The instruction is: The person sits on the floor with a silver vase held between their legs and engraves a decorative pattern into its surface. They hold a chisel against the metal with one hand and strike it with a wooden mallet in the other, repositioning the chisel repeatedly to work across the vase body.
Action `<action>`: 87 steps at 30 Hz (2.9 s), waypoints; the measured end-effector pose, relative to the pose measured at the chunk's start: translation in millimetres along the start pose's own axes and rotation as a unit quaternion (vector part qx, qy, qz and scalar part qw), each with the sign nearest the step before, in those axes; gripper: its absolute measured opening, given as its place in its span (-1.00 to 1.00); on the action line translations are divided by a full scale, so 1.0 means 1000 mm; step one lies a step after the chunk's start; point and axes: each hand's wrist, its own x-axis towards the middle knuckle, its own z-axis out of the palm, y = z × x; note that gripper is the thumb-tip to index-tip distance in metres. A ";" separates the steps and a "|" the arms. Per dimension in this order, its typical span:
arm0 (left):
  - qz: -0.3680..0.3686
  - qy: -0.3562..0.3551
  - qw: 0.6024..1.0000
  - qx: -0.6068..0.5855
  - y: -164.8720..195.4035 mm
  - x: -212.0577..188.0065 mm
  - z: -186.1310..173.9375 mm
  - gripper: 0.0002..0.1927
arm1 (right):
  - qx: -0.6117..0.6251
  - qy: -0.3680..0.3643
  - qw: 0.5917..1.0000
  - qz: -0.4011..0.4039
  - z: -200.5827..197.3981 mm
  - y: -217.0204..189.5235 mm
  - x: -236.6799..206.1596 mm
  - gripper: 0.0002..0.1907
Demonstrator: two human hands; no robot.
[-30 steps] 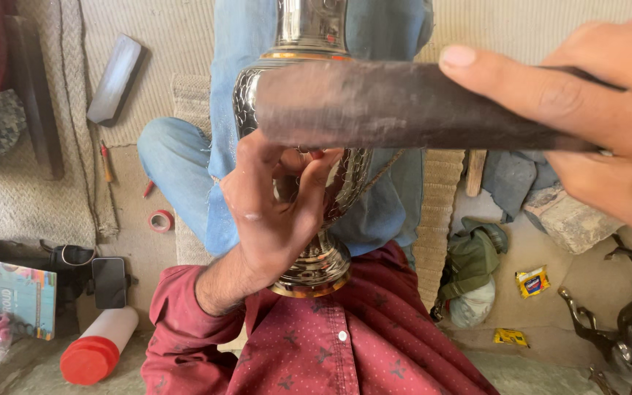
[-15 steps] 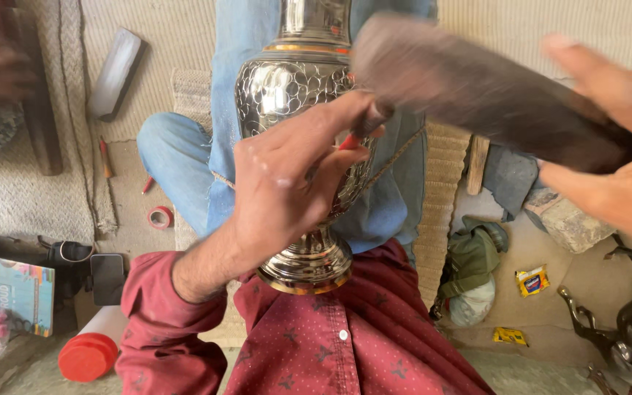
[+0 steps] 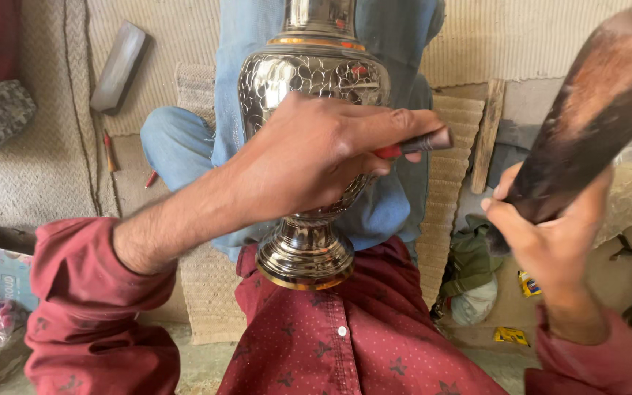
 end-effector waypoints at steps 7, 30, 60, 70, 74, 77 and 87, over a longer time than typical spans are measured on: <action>0.020 -0.113 0.993 -0.007 -0.011 0.012 -0.003 -0.34 | 0.085 0.095 0.992 0.008 0.035 0.025 -0.037 -0.43; -0.124 0.047 0.991 -0.031 0.005 -0.004 -0.007 -0.42 | -0.124 0.128 0.981 -0.082 0.048 0.038 -0.036 0.01; -0.133 0.326 0.935 -0.029 0.021 -0.048 0.042 -0.52 | -0.293 -0.213 0.914 -0.183 -0.049 -0.091 0.095 -0.17; -0.151 0.361 0.919 -0.046 0.024 -0.047 0.052 -0.60 | -0.352 -0.245 0.872 -0.237 -0.058 -0.099 0.107 -0.20; -0.105 0.285 0.953 -0.013 0.021 -0.041 0.035 -0.57 | -0.243 -0.164 0.942 -0.165 -0.046 -0.091 0.088 -0.20; -0.079 0.223 0.972 0.006 0.017 -0.037 0.022 -0.50 | -0.278 -0.159 0.939 -0.127 -0.047 -0.077 0.066 -0.14; -0.024 0.073 0.996 -0.040 0.008 -0.019 0.004 -0.50 | -0.075 -0.038 0.996 -0.042 -0.032 -0.020 0.005 -0.16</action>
